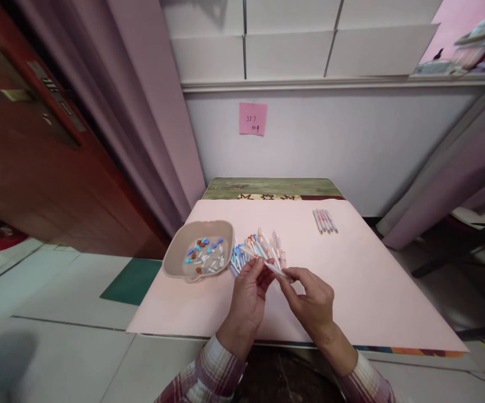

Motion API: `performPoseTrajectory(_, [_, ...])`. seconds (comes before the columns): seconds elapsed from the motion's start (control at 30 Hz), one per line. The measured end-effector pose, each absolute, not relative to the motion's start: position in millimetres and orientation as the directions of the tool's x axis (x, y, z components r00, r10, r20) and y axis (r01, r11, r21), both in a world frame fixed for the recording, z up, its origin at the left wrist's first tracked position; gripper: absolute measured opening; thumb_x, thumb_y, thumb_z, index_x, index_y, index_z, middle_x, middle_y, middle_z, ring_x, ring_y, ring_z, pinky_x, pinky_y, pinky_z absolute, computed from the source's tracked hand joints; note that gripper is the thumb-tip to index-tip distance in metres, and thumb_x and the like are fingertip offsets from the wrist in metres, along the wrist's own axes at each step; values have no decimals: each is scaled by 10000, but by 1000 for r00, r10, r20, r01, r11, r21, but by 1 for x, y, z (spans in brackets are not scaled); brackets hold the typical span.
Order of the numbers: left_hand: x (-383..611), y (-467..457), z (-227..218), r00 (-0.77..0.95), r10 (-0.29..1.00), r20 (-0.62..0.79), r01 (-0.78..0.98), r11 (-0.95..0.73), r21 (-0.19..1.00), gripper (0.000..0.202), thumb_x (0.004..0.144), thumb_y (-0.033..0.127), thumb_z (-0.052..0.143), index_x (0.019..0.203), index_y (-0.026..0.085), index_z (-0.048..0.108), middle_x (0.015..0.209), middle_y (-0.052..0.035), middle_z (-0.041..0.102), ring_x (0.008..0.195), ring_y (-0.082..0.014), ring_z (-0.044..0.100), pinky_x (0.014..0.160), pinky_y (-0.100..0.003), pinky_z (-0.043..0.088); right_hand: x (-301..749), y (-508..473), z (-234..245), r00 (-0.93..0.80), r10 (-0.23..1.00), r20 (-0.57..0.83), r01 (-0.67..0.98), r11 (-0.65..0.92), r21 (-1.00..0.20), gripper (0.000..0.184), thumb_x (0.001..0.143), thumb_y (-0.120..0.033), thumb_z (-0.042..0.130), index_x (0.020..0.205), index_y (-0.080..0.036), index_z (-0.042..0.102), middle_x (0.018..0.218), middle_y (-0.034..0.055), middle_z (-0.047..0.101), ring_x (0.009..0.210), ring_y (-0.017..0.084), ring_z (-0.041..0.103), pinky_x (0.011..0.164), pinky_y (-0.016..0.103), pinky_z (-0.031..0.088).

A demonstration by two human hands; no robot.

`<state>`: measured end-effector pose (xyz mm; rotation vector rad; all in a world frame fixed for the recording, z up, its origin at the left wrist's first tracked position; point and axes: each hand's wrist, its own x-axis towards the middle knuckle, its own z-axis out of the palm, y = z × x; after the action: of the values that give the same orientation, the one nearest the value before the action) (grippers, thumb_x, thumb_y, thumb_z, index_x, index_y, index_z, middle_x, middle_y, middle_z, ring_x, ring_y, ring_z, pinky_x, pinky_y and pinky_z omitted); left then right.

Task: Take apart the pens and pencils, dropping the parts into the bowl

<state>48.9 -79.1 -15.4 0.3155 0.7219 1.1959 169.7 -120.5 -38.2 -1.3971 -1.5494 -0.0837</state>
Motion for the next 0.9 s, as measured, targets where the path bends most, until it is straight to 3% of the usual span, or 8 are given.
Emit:
performPoseTrajectory(0.1, [50, -78, -18, 172, 927, -333, -725, 348, 595, 184, 682, 208, 782, 794, 137, 654, 791, -47, 715, 707, -129, 666, 697, -239, 530, 172, -120, -40, 186, 789, 586, 814, 210, -541, 205, 899, -351, 568, 793, -209, 671, 672, 15, 685, 566, 134, 623, 566, 227, 436])
performPoseTrajectory(0.23, [49, -74, -24, 157, 929, -336, -715, 342, 610, 205, 671, 221, 790, 792, 134, 649, 784, -46, 708, 710, -127, 662, 680, -225, 522, 171, -119, -41, 208, 841, 500, 747, 193, -636, 328, 855, -439, 595, 1072, -193, 605, 780, 15, 699, 628, 134, 647, 592, 210, 458])
performPoseTrajectory(0.33, [49, -73, -26, 139, 932, -334, -718, 327, 614, 218, 662, 226, 796, 794, 136, 647, 800, -48, 709, 736, -134, 665, 705, -236, 526, 169, -119, -41, 212, 855, 473, 726, 186, -662, 238, 873, -423, 557, 918, -195, 603, 706, -2, 670, 599, 122, 631, 582, 198, 442])
performPoseTrajectory(0.43, [49, -73, -27, 136, 933, -334, -712, 327, 621, 224, 657, 229, 798, 796, 140, 646, 805, -44, 709, 735, -132, 661, 709, -244, 529, 170, -119, -41, 203, 893, 401, 746, 125, -654, 317, 928, -430, 473, 759, -202, 615, 608, -8, 640, 520, 112, 597, 529, 195, 391])
performPoseTrajectory(0.6, [51, -72, -31, 135, 927, -349, -710, 337, 619, 249, 641, 240, 808, 791, 139, 638, 785, -43, 705, 732, -137, 662, 713, -249, 528, 172, -117, -44, 213, 896, 391, 729, 120, -673, 330, 882, -494, 529, 987, -199, 635, 689, 5, 676, 587, 134, 629, 563, 201, 419])
performPoseTrajectory(0.67, [51, -71, -32, 127, 929, -347, -713, 329, 620, 251, 637, 238, 811, 785, 142, 631, 779, -38, 704, 731, -137, 663, 718, -251, 527, 172, -116, -46, 222, 896, 385, 719, 116, -685, 320, 871, -496, 542, 939, -195, 628, 674, 0, 666, 576, 128, 620, 572, 199, 423])
performPoseTrajectory(0.77, [51, -70, -33, 131, 935, -331, -709, 322, 627, 241, 648, 232, 804, 789, 143, 629, 798, -43, 708, 741, -140, 665, 733, -266, 530, 172, -115, -47, 200, 930, 309, 714, 78, -696, 389, 941, -474, 423, 759, -201, 633, 614, 10, 650, 531, 121, 604, 548, 196, 401])
performPoseTrajectory(0.9, [52, -68, -36, 121, 925, -360, -711, 334, 619, 254, 633, 222, 811, 784, 143, 623, 779, -45, 709, 714, -144, 666, 711, -267, 531, 171, -114, -48, 206, 935, 288, 701, 64, -710, 349, 912, -501, 478, 933, -200, 652, 689, 15, 678, 591, 135, 630, 572, 202, 411])
